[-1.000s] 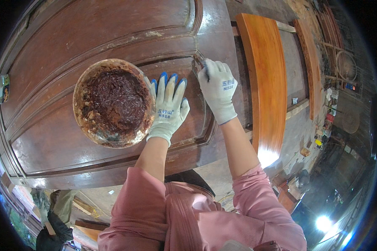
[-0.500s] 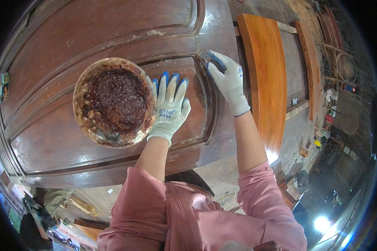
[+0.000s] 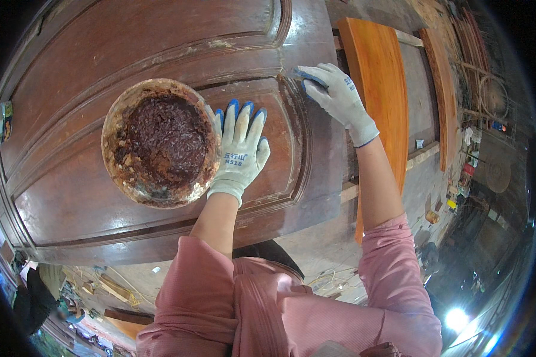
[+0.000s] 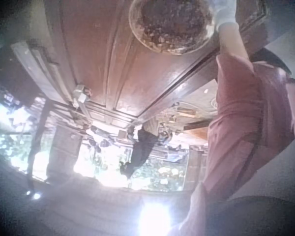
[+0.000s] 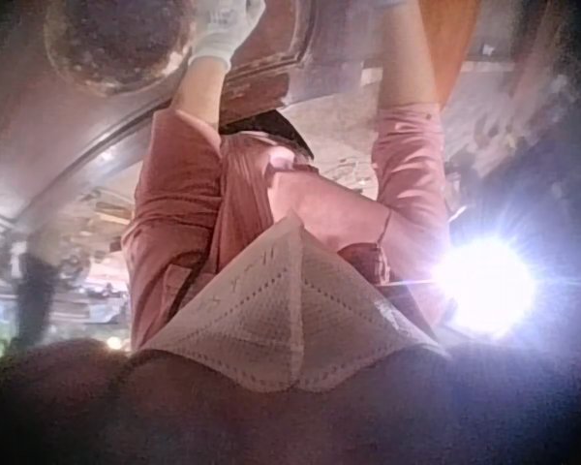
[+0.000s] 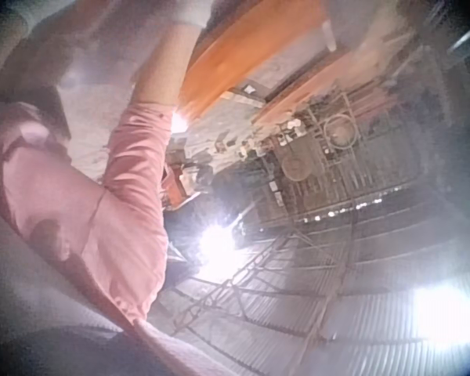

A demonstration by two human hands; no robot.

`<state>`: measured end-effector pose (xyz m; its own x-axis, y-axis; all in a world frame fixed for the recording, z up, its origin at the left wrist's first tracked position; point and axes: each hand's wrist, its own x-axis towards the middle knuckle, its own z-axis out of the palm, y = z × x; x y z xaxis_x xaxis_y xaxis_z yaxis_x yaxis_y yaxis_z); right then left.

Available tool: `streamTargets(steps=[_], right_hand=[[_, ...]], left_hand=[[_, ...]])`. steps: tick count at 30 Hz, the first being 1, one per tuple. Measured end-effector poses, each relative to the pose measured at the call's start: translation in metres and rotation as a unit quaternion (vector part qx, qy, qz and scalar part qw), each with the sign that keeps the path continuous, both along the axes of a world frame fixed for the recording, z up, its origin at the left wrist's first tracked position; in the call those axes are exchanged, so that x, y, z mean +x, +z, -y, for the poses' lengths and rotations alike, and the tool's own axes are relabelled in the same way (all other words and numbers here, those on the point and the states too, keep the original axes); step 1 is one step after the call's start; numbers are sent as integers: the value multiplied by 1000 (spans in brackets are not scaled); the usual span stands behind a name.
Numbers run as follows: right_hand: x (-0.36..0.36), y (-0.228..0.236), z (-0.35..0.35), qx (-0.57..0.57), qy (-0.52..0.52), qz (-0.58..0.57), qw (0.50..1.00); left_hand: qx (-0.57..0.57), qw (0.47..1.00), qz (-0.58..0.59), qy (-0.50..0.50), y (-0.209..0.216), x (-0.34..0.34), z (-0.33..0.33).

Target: The person applies a dark wood filler to a large wooden door using a putty knife, then smooths the surface with a cloth. Later, the person uses an angle grinder to grind the door surface, producing sparks.

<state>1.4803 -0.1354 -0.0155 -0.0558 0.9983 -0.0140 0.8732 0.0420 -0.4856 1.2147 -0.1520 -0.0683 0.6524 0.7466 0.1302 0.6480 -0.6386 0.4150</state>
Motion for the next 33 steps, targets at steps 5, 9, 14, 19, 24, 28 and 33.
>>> streamTargets(steps=[5, 9, 14, 19, 24, 28, 33], right_hand=[[3, -7, 2, -3, 54, 125, 991], [14, 0, -1, -3, 74, 150, 986], [8, 2, -3, 72, 111, 119, 984], [-18, 1, 5, 92, 140, 271, 948], [-41, -2, 12, 142, 114, 317, 931], [-43, -5, 14, 153, 94, 316, 932], [-42, -4, 16, 145, 51, 288, 945]], left_hand=[[-2, 1000, -7, 0, 0, 0, 1], [-2, 1000, -17, 1, 0, 1, 1], [-1, 1000, -19, 2, 0, 0, 1], [-4, 1000, -19, 1, -1, 0, 1], [1, 1000, -20, -1, 1, 1, 1], [-5, 1000, -14, 0, 0, 0, 1], [-2, 1000, -12, 5, 1, 0, 2]])
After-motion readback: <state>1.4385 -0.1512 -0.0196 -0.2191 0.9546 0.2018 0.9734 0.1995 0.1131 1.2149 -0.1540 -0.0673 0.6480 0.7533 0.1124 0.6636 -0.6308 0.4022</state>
